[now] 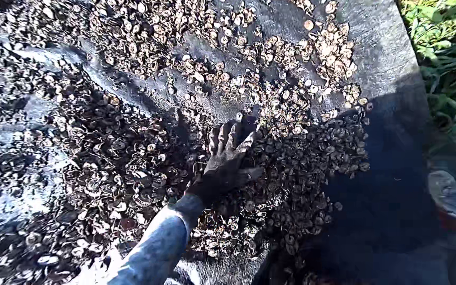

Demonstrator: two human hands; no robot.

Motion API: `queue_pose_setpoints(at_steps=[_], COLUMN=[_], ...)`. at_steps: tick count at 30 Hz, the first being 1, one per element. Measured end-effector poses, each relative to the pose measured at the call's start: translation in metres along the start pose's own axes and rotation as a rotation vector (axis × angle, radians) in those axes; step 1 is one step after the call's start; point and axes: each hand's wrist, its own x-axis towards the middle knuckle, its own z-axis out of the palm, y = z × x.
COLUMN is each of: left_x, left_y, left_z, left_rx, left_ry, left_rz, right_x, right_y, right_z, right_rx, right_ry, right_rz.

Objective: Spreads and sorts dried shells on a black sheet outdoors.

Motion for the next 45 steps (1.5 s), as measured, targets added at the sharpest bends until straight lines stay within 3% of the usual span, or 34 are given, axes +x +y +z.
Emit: queue_pose_setpoints(at_steps=[2, 4, 6, 8, 10, 12, 16, 17, 21, 23, 26, 28, 30, 33, 35, 37, 40, 43, 45], left_x=[-0.004, 0.003, 0.018, 0.043, 0.059, 0.055, 0.011, 0.006, -0.013, -0.018, -0.014, -0.004, 0.001, -0.019, -0.037, -0.071, -0.132, -0.154, -0.139], left_y=[0.023, 0.025, 0.003, -0.03, -0.041, -0.025, 0.057, 0.078, 0.126, 0.126, 0.078, 0.007, -0.073, -0.146, -0.146, -0.117, -0.069, -0.029, -0.025], left_z=[0.025, 0.026, 0.009, -0.004, -0.015, -0.012, 0.037, 0.043, 0.071, 0.068, 0.021, -0.025, -0.078, -0.115, -0.107, -0.099, -0.081, -0.048, -0.04], left_rx=[-0.019, 0.01, 0.112, 0.274, 0.228, -0.008, -0.615, -0.68, -0.155, -0.159, -0.176, 0.025, 0.245, 0.204, 0.108, 0.06, -0.015, -0.116, -0.058], left_ry=[-0.028, -0.06, -0.031, 0.027, 0.049, -0.001, -0.404, -0.43, -0.333, -0.363, -0.109, 0.071, 0.13, 0.024, 0.003, -0.081, -0.24, -0.309, -0.177], left_rz=[-0.007, -0.007, -0.02, -0.1, -0.228, -0.286, -0.261, -0.218, 0.151, 0.278, 0.333, 0.19, -0.174, -0.696, -0.731, -0.626, -0.582, -0.584, -0.442], right_x=[-0.005, 0.005, 0.038, 0.086, 0.124, 0.134, 0.058, 0.034, -0.063, -0.105, -0.131, -0.127, -0.103, -0.068, -0.059, -0.075, -0.113, -0.138, -0.124], right_y=[-0.111, -0.193, -0.249, -0.278, -0.28, -0.269, -0.191, -0.17, -0.1, -0.092, -0.138, -0.188, -0.246, -0.344, -0.4, -0.417, -0.372, -0.316, -0.318], right_z=[0.028, 0.077, 0.115, 0.134, 0.141, 0.135, 0.106, 0.103, 0.085, 0.065, 0.058, 0.067, 0.08, 0.086, 0.094, 0.07, 0.057, 0.059, 0.072], right_rx=[0.199, 0.291, 0.323, 0.306, 0.228, 0.177, 0.194, 0.196, 0.176, 0.22, 0.359, 0.407, 0.415, 0.407, 0.474, 0.536, 0.535, 0.54, 0.578], right_ry=[-0.052, -0.165, -0.232, -0.199, -0.192, -0.252, -0.304, -0.299, -0.278, -0.296, -0.267, -0.292, -0.309, -0.407, -0.409, -0.614, -0.74, -0.58, -0.437], right_rz=[-0.407, -0.721, -0.856, -0.812, -0.676, -0.614, -0.635, -0.599, -0.421, -0.382, -0.591, -0.676, -0.724, -0.838, -0.925, -0.985, -1.122, -1.149, -1.073])
